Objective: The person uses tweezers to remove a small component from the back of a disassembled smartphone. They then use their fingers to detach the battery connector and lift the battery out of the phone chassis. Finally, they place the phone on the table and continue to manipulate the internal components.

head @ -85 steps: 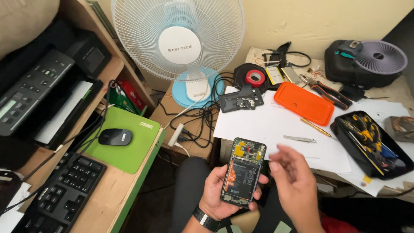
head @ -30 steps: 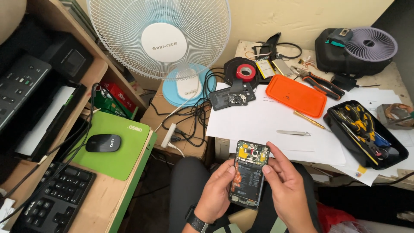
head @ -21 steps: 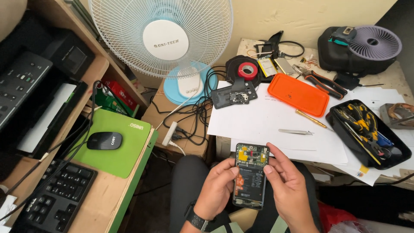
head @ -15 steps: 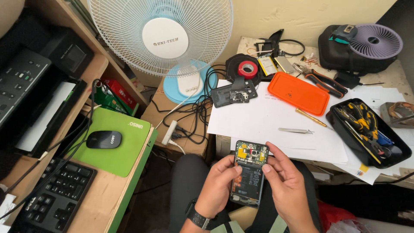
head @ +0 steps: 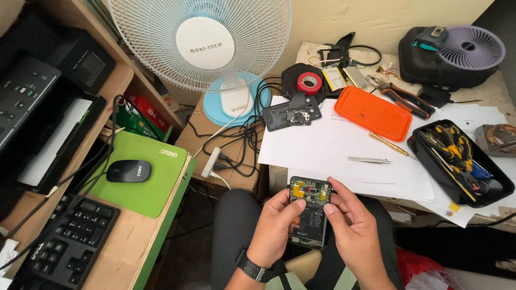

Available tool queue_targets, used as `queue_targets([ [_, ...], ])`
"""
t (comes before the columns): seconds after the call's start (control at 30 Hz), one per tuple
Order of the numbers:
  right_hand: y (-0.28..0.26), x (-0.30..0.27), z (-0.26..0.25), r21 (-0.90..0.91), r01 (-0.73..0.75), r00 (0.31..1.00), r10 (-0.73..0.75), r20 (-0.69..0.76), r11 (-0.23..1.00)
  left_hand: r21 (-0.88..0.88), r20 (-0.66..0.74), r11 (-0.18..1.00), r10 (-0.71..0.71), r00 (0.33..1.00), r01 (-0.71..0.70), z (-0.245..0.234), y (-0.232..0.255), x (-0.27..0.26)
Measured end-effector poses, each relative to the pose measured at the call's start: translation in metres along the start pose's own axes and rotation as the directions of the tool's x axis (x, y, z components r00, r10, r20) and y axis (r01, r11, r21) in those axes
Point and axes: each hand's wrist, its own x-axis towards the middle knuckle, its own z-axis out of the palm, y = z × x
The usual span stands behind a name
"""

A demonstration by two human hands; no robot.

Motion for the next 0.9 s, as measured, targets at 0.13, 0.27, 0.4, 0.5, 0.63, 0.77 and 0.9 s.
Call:
queue_targets([
  [0.13,-0.001,0.0,0.001,-0.003,-0.019,1.0,0.019,-0.003,1.0,0.025,-0.021,1.0,-0.003,1.0,0.003,-0.002,-0.003,0.0],
  [0.27,0.0,-0.001,0.001,-0.012,-0.017,1.0,0.017,-0.002,1.0,0.118,-0.043,0.992,0.044,0.998,-0.039,-0.001,-0.004,-0.002],
  [0.4,-0.003,-0.002,0.002,-0.011,-0.004,1.0,0.004,-0.002,1.0,0.186,-0.064,0.982,0.055,0.996,-0.042,0.0,-0.005,-0.003],
  [0.5,0.0,-0.001,0.0,-0.038,0.002,1.0,-0.002,-0.001,0.999,0.165,-0.052,0.985,0.066,0.996,-0.057,-0.001,-0.009,-0.003],
  [0.63,0.008,0.001,-0.001,0.001,0.02,1.0,-0.02,0.003,1.0,0.155,-0.034,0.986,0.063,0.997,-0.057,-0.002,-0.006,-0.004],
  [0.77,0.004,0.002,-0.001,-0.038,-0.044,0.999,0.044,-0.005,0.998,0.13,0.014,0.991,-0.011,1.0,0.009,-0.002,-0.002,-0.007],
  [0.9,0.011,0.004,-0.001,-0.027,0.0,1.0,0.0,0.018,1.0,0.1,-0.047,0.994,-0.03,0.998,0.035,0.001,-0.004,-0.005],
])
